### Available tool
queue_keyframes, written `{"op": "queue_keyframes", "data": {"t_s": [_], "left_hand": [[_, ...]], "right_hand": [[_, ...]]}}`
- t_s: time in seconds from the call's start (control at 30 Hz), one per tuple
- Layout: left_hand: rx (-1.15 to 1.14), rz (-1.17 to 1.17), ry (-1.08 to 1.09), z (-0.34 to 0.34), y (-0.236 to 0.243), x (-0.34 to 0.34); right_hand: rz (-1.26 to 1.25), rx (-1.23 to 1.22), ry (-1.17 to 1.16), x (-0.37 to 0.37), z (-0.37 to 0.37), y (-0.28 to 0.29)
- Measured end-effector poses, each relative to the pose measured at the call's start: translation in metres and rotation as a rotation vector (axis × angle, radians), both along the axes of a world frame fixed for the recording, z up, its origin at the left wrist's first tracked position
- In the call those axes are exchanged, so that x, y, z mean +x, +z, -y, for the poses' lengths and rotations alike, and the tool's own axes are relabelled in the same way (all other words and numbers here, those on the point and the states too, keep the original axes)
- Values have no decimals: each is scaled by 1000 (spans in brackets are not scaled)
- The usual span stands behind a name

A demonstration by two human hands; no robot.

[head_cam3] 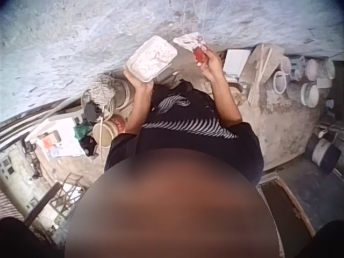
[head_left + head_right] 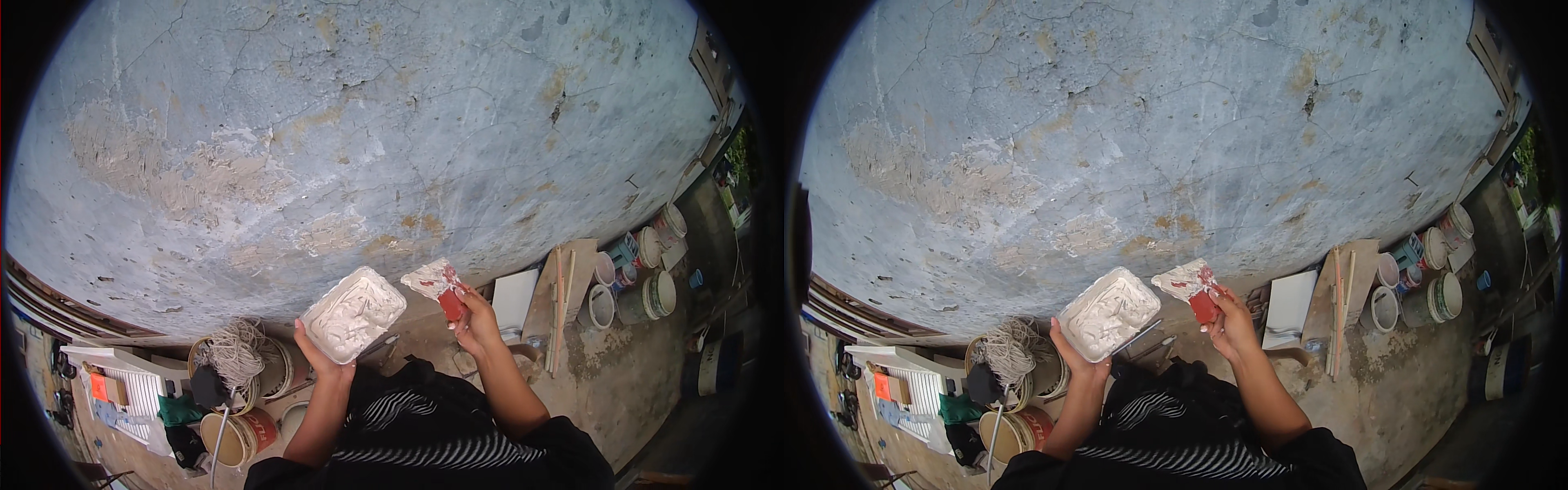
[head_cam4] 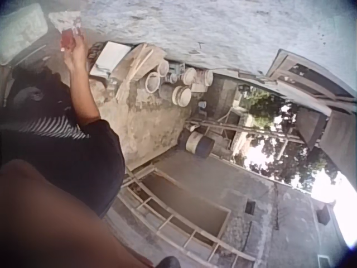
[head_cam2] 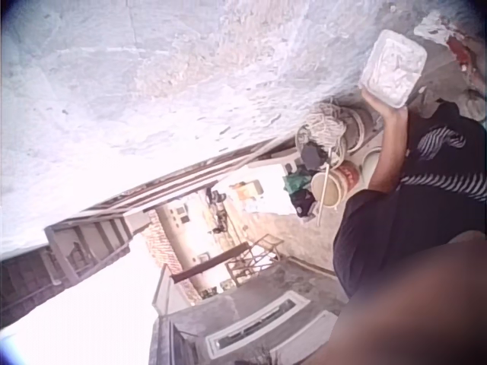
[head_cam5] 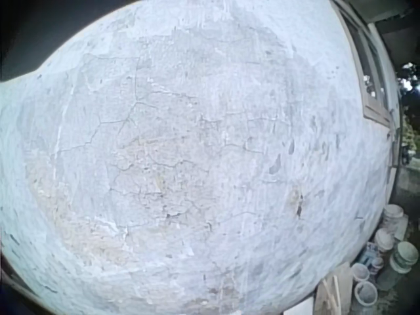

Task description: Applying plaster to a hole in a wall using a putty knife.

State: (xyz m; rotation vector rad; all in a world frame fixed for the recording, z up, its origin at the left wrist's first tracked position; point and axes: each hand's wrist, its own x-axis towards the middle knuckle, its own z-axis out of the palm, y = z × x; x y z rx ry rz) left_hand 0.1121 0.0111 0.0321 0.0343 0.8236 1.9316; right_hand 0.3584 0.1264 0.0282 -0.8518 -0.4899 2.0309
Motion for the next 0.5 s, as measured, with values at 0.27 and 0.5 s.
{"op": "queue_keyframes", "data": {"t_s": [0.27, 0.5], "left_hand": [[-91, 22, -93, 9, -11, -35], [-125, 30, -187, 0, -16, -73]], "right_hand": [[-30, -102, -147, -20, -2, -40], [22, -216, -357, -66, -11, -64]]}}
